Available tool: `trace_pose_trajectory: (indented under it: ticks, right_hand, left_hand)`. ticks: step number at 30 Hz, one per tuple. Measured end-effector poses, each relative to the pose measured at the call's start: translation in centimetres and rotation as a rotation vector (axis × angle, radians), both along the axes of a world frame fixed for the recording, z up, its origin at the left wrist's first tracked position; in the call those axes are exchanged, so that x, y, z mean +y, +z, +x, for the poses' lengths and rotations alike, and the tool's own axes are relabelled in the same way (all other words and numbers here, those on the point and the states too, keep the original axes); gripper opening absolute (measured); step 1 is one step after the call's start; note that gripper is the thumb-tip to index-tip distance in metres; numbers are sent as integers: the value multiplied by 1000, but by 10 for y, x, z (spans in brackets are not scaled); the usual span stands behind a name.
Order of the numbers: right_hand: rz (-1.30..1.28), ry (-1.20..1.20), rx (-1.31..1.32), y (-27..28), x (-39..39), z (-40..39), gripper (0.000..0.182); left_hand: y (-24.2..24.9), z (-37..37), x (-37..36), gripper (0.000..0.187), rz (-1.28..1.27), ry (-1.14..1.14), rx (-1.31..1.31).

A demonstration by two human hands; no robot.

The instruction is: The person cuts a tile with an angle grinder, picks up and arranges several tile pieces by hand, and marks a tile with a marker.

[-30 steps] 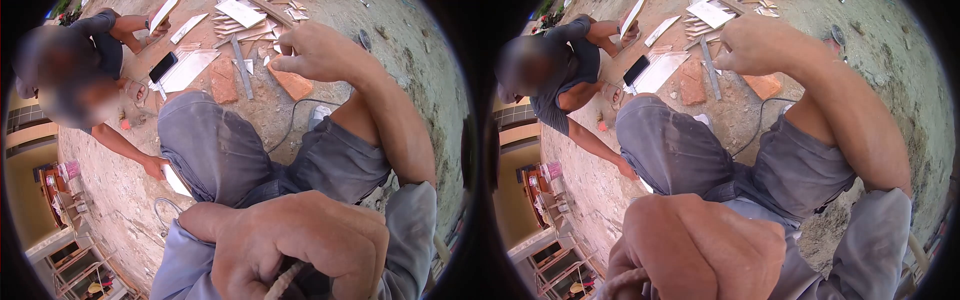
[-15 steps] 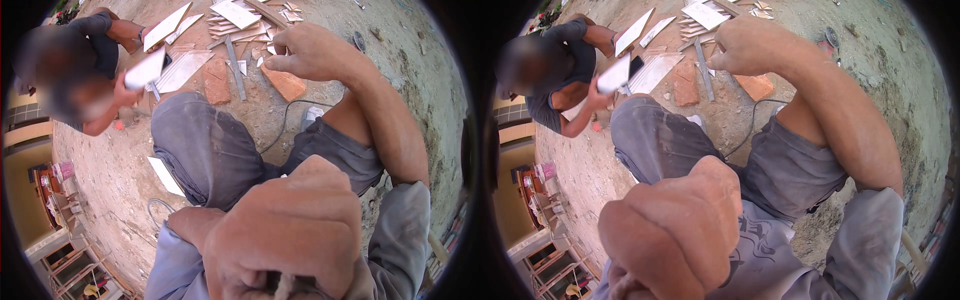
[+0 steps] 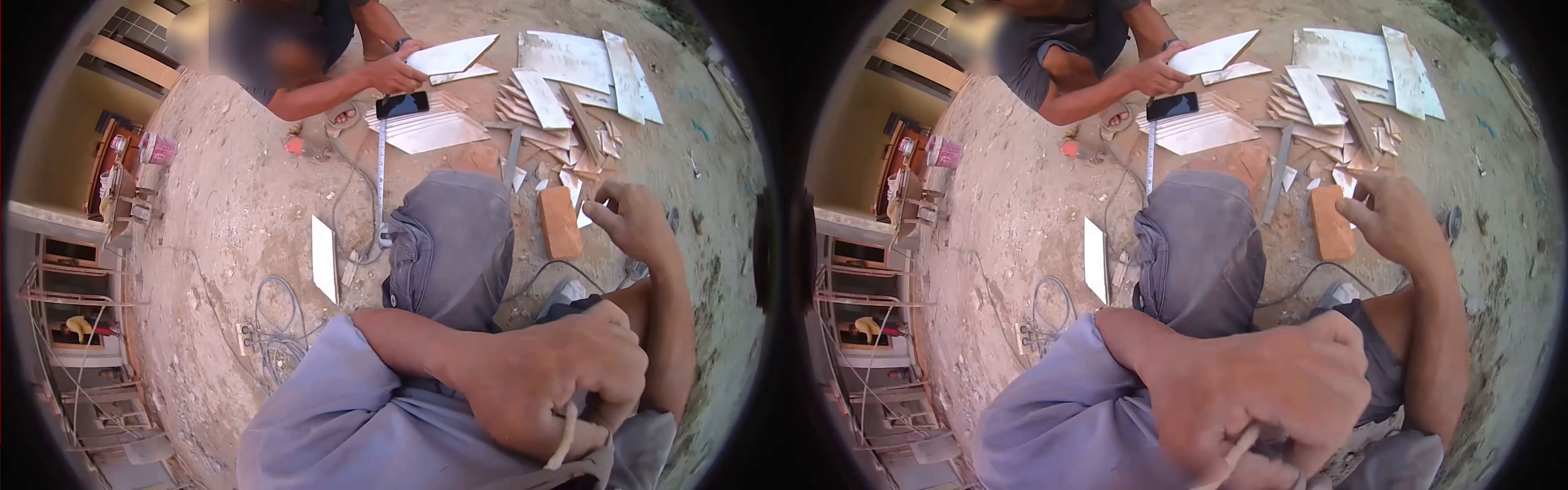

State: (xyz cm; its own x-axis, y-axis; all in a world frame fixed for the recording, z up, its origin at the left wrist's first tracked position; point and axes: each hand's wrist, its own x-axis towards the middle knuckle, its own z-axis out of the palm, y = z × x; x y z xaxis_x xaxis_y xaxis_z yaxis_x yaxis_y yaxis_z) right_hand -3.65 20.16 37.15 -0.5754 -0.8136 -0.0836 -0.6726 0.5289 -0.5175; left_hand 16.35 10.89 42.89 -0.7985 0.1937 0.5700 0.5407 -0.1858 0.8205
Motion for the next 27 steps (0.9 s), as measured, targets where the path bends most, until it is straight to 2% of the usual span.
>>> trace_pose_trajectory:
  ticks: [4,6,7,9,10,12,13,14,16,20,23,27]
  right_hand:
    - [-40,22,49,0,1,-3,33]
    - [75,0,56,-2,0,-4,39]
    - [52,5,78,-4,0,-4,34]
    - [64,-14,82,-3,0,-2,34]
    - [71,-13,70,-3,-1,-2,34]
    - [57,14,87,-6,1,-4,33]
    - [68,7,65,-5,1,-4,35]
    - [78,0,41,-5,1,-5,37]
    - [56,18,56,-17,2,-13,35]
    - [15,33,73,-13,-1,-15,32]
    - [52,-18,67,-10,-3,-13,32]
    - [34,-26,37,0,-4,-8,33]
  left_hand:
    - [-16,-12,-12,17,-63,-77,-10]
    - [-27,-20,-14,16,-203,76,-76]
    - [-30,-23,-16,16,-205,58,-57]
    - [-33,-28,-22,13,-225,71,-639]
    - [-32,-32,-25,13,-220,57,-627]
    - [-30,-42,-34,11,-582,183,-149]
    - [-34,-48,-35,12,-682,273,17]
    - [-37,-55,-36,12,-678,273,21]
    - [-40,-69,-39,14,-875,358,197]
    - [-46,-84,-36,14,-996,324,177]
    - [-68,-85,-37,17,-1063,417,226]
    - [-79,-82,-41,22,-1114,320,147]
